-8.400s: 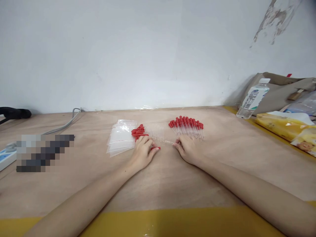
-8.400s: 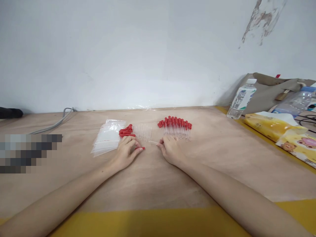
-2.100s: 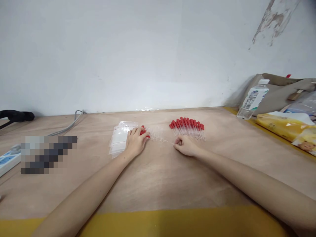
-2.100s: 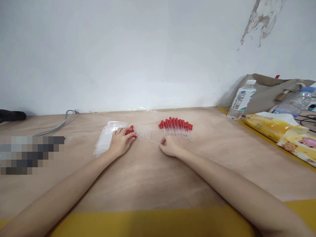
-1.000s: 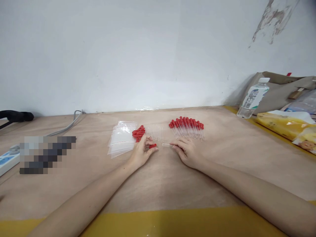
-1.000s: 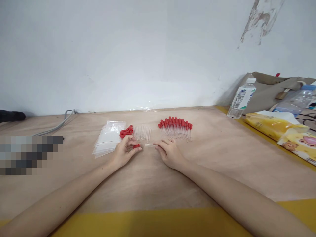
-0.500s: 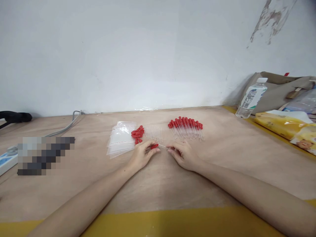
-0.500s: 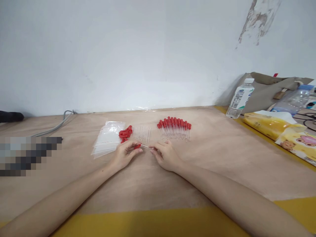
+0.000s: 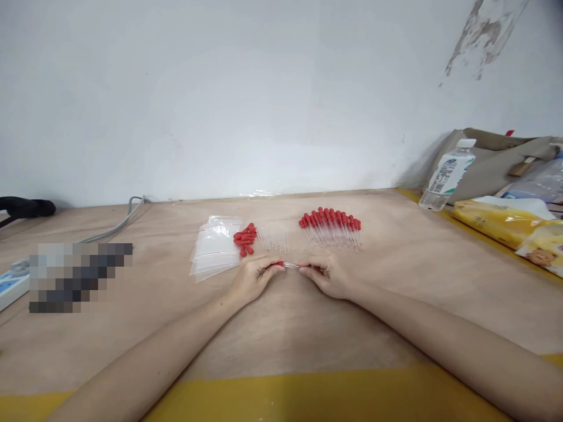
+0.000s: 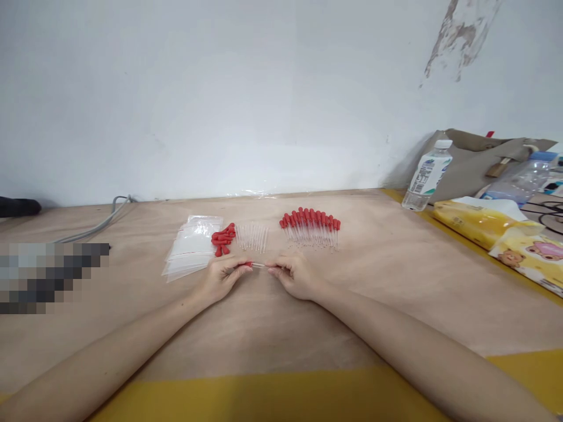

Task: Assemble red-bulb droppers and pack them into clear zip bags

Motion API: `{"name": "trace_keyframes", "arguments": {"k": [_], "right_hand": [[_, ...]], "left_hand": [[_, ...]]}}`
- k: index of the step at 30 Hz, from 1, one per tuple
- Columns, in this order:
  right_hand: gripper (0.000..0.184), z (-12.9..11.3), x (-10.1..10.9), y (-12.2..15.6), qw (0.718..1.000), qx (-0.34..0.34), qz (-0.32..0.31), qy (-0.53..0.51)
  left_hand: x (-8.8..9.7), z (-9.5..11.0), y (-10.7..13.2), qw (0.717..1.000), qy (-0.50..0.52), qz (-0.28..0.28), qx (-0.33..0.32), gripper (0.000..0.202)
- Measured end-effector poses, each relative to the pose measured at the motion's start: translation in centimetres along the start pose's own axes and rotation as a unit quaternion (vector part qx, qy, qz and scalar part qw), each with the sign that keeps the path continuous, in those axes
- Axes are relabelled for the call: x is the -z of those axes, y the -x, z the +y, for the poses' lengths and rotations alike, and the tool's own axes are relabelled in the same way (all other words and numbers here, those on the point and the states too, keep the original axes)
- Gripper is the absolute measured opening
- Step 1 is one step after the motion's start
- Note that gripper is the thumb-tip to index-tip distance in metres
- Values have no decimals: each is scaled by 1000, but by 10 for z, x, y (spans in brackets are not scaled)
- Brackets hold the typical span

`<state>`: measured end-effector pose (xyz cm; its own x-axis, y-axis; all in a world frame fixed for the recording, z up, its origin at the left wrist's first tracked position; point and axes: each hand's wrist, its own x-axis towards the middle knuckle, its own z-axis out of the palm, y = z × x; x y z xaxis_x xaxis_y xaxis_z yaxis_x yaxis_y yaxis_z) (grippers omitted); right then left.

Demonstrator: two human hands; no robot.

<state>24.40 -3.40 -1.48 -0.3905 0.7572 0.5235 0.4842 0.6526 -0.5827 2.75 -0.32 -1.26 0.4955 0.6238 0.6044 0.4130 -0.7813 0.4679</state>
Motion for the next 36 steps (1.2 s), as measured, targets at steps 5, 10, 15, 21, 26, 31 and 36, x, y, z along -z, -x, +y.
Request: {"name": "trace_keyframes", "arguments": {"k": [5, 10, 15, 21, 26, 31, 36], "right_hand": [[22, 5, 5, -5, 996, -15, -55, -68], [21, 4, 16, -10, 995, 8, -101, 4], [20, 2, 21, -10, 982, 33, -101, 155], [25, 3, 5, -1, 959, 102, 4, 264], [23, 6, 3, -3, 979, 86, 6, 187], [19, 7, 8, -5, 987, 62, 5, 147], [22, 7, 6, -2, 981, 96, 9, 168]], "left_hand": [[2, 2, 2, 999, 17, -42, -4, 18], [3, 9, 2, 994, 17, -103, 4, 19], [1, 10, 2, 992, 15, -124, 13, 18], [-2, 5, 1, 996, -21, -73, 45, 19], [-1, 2, -3, 999, -23, -25, 18, 19], [1, 0, -4, 999, -20, -27, 24, 19], [-2, -1, -2, 994, 17, -75, 76, 18]]}}
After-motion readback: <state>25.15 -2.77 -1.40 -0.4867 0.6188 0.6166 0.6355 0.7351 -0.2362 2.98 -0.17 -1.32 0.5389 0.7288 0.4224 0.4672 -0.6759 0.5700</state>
